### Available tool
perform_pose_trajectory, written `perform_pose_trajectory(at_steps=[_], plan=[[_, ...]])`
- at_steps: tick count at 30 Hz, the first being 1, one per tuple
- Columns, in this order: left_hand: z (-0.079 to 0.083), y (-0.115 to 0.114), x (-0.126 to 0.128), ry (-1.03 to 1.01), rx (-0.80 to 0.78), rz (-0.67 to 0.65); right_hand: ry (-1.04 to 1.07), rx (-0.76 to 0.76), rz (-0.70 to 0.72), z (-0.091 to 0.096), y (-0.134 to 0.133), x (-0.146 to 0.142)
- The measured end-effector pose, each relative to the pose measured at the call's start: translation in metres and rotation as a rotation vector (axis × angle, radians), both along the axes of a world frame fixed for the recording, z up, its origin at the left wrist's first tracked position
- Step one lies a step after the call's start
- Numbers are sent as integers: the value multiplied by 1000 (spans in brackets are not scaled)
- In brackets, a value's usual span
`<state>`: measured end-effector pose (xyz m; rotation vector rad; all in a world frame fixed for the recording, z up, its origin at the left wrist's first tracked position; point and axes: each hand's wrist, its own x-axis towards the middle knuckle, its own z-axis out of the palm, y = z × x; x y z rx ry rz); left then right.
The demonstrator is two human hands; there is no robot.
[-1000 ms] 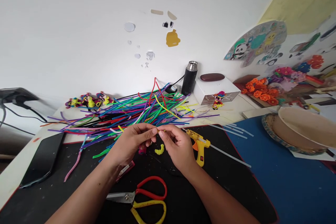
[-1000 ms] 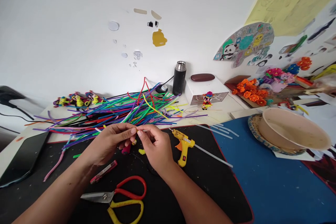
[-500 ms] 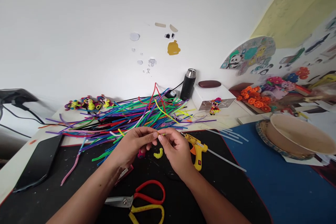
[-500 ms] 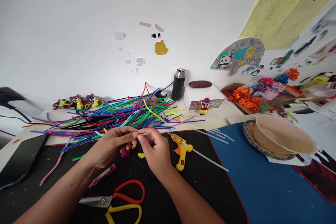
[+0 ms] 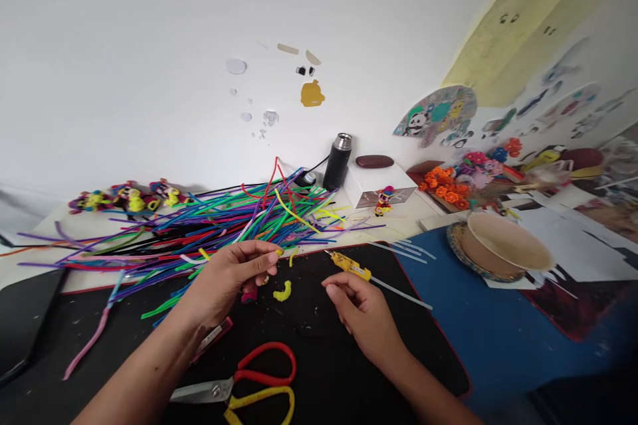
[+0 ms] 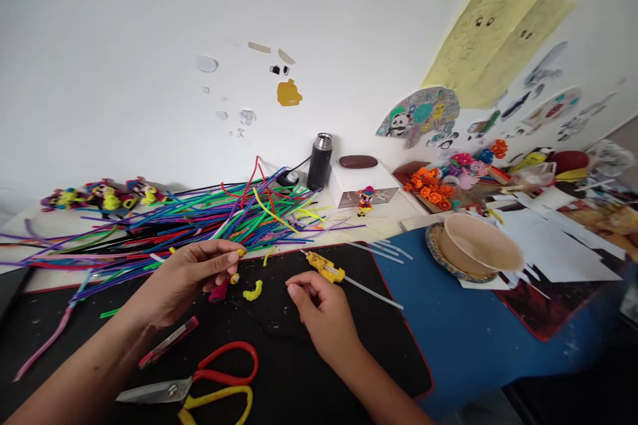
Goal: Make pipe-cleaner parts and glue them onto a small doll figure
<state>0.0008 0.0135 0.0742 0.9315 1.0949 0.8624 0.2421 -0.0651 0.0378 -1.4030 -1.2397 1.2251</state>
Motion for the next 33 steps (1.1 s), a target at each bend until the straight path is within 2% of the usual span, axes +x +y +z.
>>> perform_pose_trajectory(at_steps=[3,7,11,14,15,20,25,29,33], plan=[[1,0,1,4,-18,-23,-47,-114,-96,-5,-15,29],[5,-7,9,21,20,-100,2,-323,-148,-13,-30,57],[3,-22,30,77,86,-232,85,-472,-130,-11,-35,68],[-6,-32,55,195,114,-420,136,-548,-106,-8,-32,69],[-11,-34,64,203,112,-436,148,-563,-99,-7,-30,69],[-35,-29,101,169,0,-468,203,-568,-92,-14,-20,65],[-48,-29,118,186,-38,-530,233,-543,-74,-27,-12,59],[-42,-36,118,208,154,-590,221,-456,-88,-32,-7,50],[-23,-43,109,256,361,-537,339,-337,-71,-31,-3,42]])
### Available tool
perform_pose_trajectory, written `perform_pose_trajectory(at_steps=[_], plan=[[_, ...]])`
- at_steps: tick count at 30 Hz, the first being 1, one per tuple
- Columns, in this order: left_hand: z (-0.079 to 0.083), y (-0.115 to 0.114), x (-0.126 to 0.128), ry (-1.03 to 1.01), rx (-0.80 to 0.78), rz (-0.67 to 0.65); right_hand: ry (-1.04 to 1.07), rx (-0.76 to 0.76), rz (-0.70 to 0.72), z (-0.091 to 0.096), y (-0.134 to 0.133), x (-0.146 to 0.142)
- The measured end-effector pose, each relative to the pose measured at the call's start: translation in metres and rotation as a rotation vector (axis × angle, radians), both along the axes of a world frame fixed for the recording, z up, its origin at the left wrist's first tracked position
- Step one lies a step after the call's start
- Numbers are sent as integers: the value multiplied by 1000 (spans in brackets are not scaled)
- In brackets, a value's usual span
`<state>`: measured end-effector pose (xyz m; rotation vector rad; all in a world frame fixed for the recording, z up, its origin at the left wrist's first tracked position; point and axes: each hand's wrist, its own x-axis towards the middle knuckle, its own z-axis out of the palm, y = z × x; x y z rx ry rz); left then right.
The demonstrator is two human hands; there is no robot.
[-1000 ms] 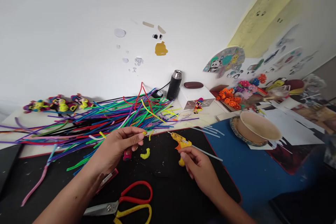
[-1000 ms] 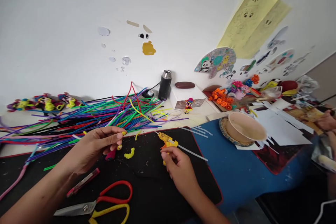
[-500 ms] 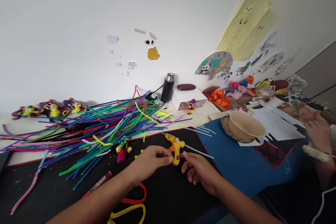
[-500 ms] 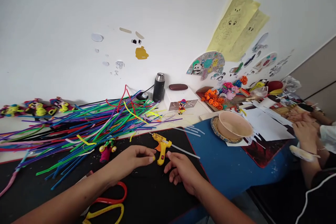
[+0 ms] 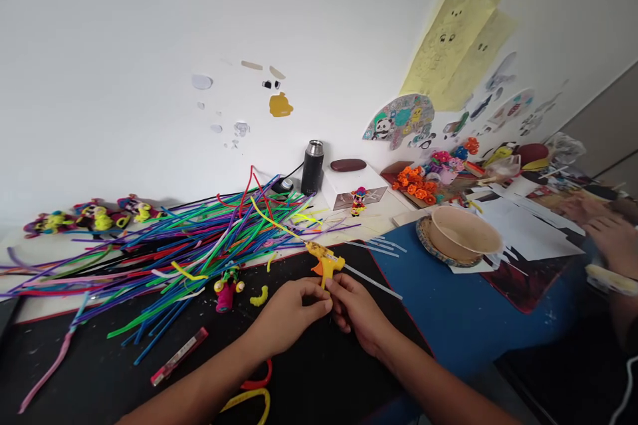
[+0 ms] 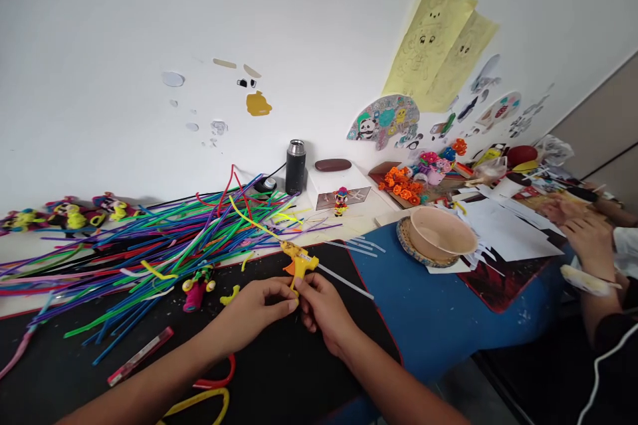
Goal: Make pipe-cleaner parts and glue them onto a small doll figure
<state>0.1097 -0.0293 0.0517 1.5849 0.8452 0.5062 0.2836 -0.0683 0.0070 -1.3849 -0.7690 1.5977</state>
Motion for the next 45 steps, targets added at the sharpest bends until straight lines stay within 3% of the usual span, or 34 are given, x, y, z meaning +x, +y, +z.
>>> perform_pose_trajectory(at_steps=[5,12,16,20,25,32,37,39,41,43,45], plan=[[14,-11,-19,-2,131,90,101,116,52,9,8,-15],[10,-21,-48,188,478,216,196,218,110,16,27,-48],[10,-23,-57,239,698,253,295,209,59,17,35,-65],[10,-24,-61,264,773,250,316,183,49,17,41,-73],[10,-26,-66,274,753,248,264,178,114,12,47,-71],[4,-32,-72,273,562,225,266,254,180,19,53,-71],[25,-21,-92,129,453,214,301,215,267,26,63,-76],[40,-8,-107,88,418,308,364,231,268,29,72,-80],[52,9,-122,35,382,506,440,260,234,34,82,-85],[58,28,-133,-23,324,680,505,284,150,39,90,-89],[57,46,-138,-62,278,771,561,275,87,41,95,-89]])
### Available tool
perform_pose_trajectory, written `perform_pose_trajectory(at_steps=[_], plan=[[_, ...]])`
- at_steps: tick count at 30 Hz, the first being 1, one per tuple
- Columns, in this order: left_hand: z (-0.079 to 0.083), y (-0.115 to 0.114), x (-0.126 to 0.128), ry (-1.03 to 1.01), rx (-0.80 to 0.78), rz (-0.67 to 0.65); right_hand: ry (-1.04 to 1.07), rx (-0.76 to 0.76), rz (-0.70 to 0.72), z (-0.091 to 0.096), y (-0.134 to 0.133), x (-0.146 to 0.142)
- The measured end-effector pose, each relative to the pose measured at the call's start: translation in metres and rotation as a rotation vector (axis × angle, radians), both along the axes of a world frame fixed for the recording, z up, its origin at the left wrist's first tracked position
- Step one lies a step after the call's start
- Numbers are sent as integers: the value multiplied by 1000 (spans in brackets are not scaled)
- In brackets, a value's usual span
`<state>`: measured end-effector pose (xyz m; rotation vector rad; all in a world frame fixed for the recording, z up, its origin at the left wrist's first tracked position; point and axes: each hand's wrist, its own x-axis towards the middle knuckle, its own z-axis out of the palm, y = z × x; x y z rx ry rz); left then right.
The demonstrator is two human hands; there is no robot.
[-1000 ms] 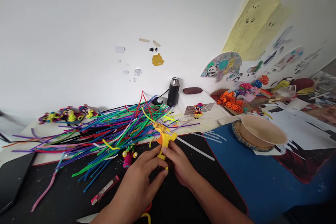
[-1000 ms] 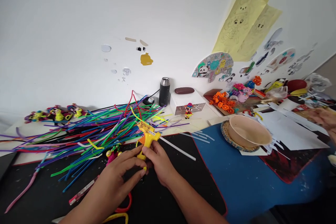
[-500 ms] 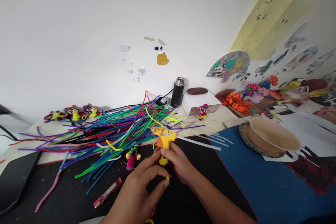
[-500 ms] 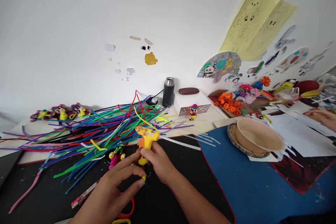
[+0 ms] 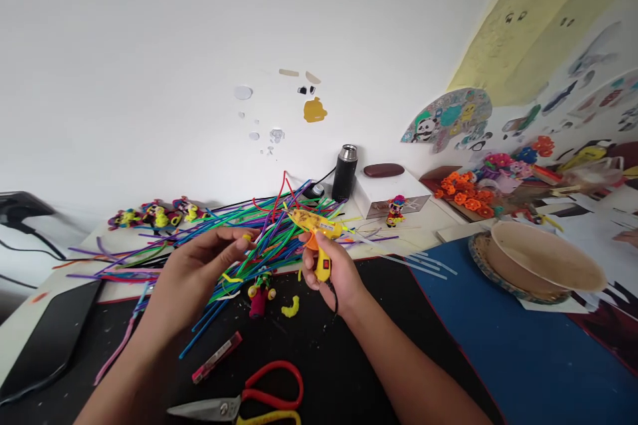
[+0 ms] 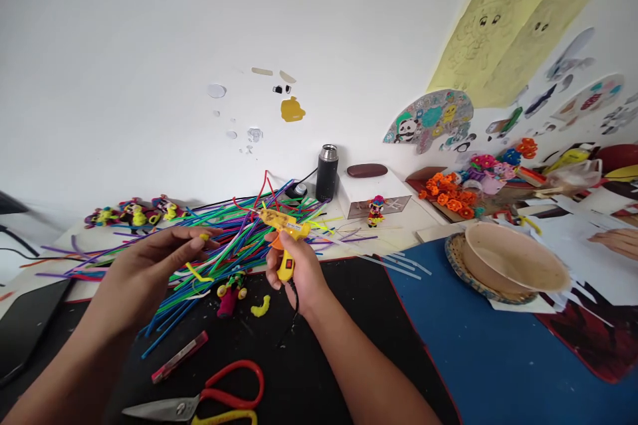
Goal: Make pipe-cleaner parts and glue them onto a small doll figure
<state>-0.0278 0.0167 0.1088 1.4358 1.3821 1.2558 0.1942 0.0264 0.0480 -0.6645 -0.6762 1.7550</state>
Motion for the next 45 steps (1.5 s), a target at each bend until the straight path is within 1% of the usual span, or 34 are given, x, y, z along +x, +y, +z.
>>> perform_pose_trajectory(at_steps=[1,3,6,10,15,18,22,26,30,39,45], plan=[[-2,8,0,-25,-11,11,21,-9,-12,-1,0,1],[-10,20,5,-69,-23,-18,32,-9,-32,-6,-2,5],[-20,29,16,-89,-42,-68,-35,12,-90,-15,-7,14],[-28,30,22,-97,-45,-91,-124,54,-83,-17,-11,20],[-33,29,22,-64,-48,-77,-214,91,-19,-18,-18,14],[-35,27,21,-47,-41,-77,-274,90,5,-20,-22,10],[-35,25,20,-24,-14,-56,-340,79,-18,-19,-23,10],[-34,24,21,16,-8,-51,-384,107,-13,-17,-24,11],[-32,24,22,22,3,-50,-407,115,15,-17,-27,9],[-30,22,25,50,4,-67,-423,114,22,-19,-28,7],[-30,21,25,21,2,-48,-424,108,19,-18,-30,7]])
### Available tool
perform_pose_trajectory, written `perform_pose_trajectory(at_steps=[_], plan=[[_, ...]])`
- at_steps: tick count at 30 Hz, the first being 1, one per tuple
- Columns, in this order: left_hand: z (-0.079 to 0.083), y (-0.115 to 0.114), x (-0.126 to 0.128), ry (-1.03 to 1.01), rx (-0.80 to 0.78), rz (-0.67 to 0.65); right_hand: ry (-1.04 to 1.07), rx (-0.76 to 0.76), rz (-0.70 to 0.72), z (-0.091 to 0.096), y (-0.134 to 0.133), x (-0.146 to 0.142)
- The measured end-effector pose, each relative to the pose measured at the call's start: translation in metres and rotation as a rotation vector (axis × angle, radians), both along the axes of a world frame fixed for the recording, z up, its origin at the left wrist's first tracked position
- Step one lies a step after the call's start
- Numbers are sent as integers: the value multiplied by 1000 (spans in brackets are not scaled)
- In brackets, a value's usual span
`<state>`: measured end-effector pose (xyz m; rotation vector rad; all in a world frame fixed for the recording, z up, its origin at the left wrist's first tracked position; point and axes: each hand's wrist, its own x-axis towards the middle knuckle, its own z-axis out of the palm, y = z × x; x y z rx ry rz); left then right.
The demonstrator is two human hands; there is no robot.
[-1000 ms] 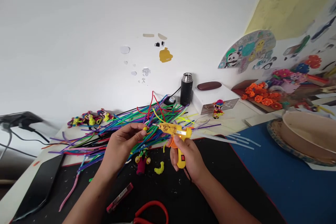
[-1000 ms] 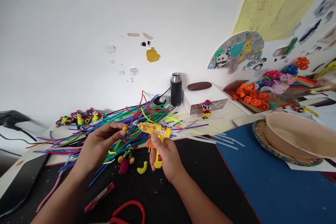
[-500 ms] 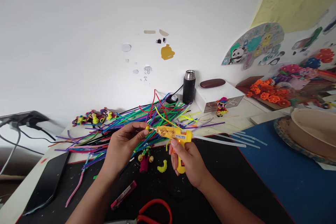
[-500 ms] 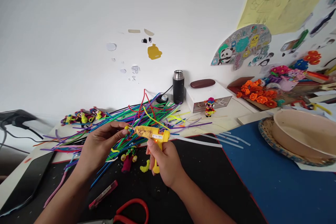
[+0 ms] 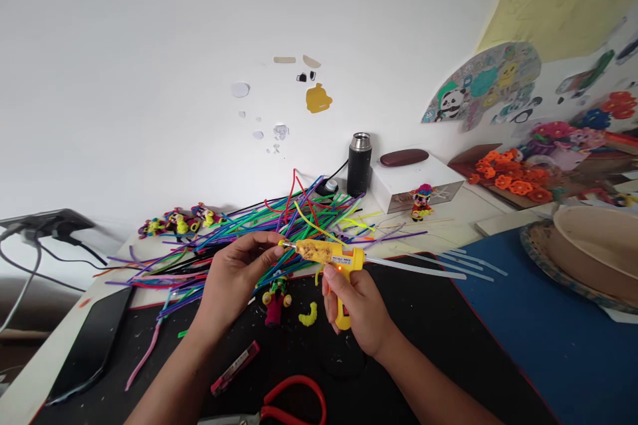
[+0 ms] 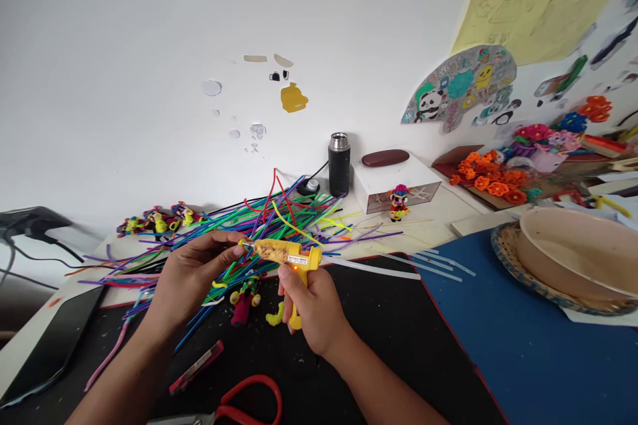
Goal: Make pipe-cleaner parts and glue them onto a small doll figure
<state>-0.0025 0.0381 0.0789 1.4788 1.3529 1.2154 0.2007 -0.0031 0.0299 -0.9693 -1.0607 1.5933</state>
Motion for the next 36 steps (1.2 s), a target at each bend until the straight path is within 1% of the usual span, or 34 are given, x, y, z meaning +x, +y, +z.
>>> perform_pose_trajectory(at_steps=[8,27,36], plan=[[1,-1,-1,-5,4,-8,-13,-6,-7,-1,0,-1],[-5,1,-4,16,-7,-16,-18,0,-14,0,-1,0],[-4,0,-3,-33,-8,10,-27,-2,-18,-1,-1,0]])
